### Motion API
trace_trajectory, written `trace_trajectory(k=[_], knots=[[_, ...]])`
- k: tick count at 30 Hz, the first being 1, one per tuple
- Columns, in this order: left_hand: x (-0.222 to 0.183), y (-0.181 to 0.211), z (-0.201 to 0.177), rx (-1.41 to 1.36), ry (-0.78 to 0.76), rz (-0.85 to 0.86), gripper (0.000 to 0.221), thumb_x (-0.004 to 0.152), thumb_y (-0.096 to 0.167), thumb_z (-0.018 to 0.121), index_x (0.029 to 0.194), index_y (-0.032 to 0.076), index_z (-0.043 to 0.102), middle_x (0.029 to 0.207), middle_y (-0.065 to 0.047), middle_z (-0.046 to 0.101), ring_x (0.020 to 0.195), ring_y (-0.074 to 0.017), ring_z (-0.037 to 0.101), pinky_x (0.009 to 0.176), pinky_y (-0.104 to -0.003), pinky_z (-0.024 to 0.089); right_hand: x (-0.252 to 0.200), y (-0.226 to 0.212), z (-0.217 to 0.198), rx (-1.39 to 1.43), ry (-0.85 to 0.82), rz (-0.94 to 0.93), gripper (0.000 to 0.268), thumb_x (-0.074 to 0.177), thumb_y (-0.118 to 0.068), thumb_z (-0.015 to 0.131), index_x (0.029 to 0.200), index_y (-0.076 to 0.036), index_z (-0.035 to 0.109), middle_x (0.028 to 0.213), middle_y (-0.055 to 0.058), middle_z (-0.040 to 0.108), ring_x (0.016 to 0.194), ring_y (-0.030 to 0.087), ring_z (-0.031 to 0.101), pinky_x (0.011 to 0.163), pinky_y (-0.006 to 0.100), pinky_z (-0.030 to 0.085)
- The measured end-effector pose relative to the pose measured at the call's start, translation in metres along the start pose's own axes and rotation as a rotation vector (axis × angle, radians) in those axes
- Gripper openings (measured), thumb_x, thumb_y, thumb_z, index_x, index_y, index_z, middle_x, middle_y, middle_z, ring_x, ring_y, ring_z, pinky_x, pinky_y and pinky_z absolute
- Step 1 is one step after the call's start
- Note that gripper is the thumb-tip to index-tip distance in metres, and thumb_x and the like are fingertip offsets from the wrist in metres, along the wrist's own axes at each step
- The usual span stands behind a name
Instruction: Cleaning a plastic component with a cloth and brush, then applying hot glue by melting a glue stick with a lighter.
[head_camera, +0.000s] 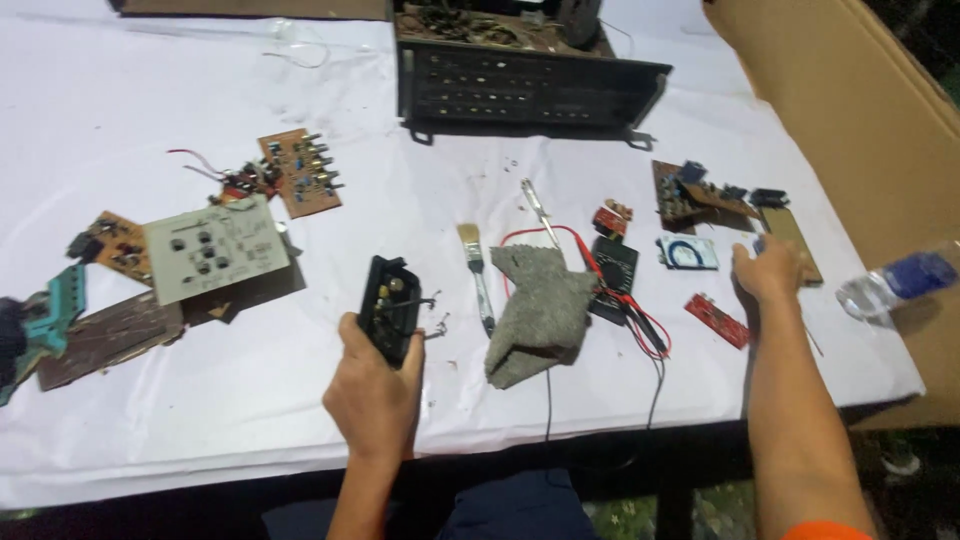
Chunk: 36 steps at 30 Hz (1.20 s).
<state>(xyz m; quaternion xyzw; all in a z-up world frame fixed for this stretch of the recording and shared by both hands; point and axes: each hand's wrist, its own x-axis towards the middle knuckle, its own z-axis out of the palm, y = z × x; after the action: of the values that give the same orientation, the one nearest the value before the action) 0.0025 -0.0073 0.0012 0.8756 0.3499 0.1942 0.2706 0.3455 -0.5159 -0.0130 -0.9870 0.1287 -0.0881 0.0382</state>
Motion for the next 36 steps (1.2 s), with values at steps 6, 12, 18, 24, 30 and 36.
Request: trace_trajectory(k=[6,12,18,24,30,36], knots=[[0.002,-0.004,0.0,0.0,-0.026,0.019,0.072,0.086,0.051,0.074,0.135,0.006,0.045,0.079,-0.013,0.071,0.065,-0.0379,0.07,0.049,-0.053,0.052,0.071,0.069,0.056,-0.006,-0.008,0.034,0.075,0.094,-0.063,0.065,0.13,0.002,0.073,0.132,0.04,0.064,0.132,0.048,0.051,0.113,0.047,0.033],[0.002,-0.012,0.014,-0.144,-0.018,0.026,0.074,0.085,0.045,0.076,0.14,0.007,0.043,0.083,-0.017,0.07,0.07,-0.0424,0.068,0.056,-0.058,0.051,0.072,0.081,0.059,-0.178,0.084,0.181,0.083,0.105,-0.056,0.059,0.136,0.02,0.065,0.132,0.046,0.056,0.114,0.06,0.061,0.094,0.059,0.048],[-0.002,-0.017,-0.013,-0.217,-0.105,0.05,0.082,0.09,0.041,0.077,0.146,0.002,0.031,0.084,-0.013,0.068,0.066,-0.0335,0.068,0.05,-0.046,0.053,0.074,0.115,0.066,-0.12,0.044,0.091,0.062,0.108,-0.044,0.073,0.122,0.017,0.077,0.113,0.038,0.076,0.098,0.057,0.072,0.072,0.064,0.057],[-0.03,-0.03,-0.058,-0.177,0.037,0.133,0.089,0.091,0.036,0.078,0.155,0.003,0.025,0.105,-0.013,0.071,0.083,-0.0263,0.074,0.052,-0.038,0.058,0.07,0.13,0.064,-0.082,-0.014,0.028,0.047,0.106,-0.024,0.068,0.124,0.018,0.076,0.111,0.042,0.075,0.095,0.061,0.072,0.073,0.064,0.056],[-0.063,-0.033,-0.071,-0.266,0.033,0.14,0.078,0.091,0.033,0.079,0.152,0.007,0.036,0.078,0.004,0.052,0.052,-0.0088,0.048,0.042,-0.029,0.046,0.067,0.144,0.078,-0.038,-0.013,0.081,0.051,0.109,-0.024,0.072,0.126,0.024,0.072,0.112,0.042,0.074,0.093,0.058,0.072,0.066,0.066,0.055],[-0.074,-0.044,-0.072,-0.368,0.042,0.163,0.036,0.093,0.028,0.073,0.125,0.015,0.061,0.058,0.008,0.046,0.044,-0.0063,0.045,0.043,-0.027,0.044,0.092,0.144,0.095,-0.077,-0.075,0.219,0.058,0.112,-0.038,0.068,0.121,0.019,0.073,0.112,0.037,0.074,0.094,0.054,0.07,0.068,0.066,0.052]])
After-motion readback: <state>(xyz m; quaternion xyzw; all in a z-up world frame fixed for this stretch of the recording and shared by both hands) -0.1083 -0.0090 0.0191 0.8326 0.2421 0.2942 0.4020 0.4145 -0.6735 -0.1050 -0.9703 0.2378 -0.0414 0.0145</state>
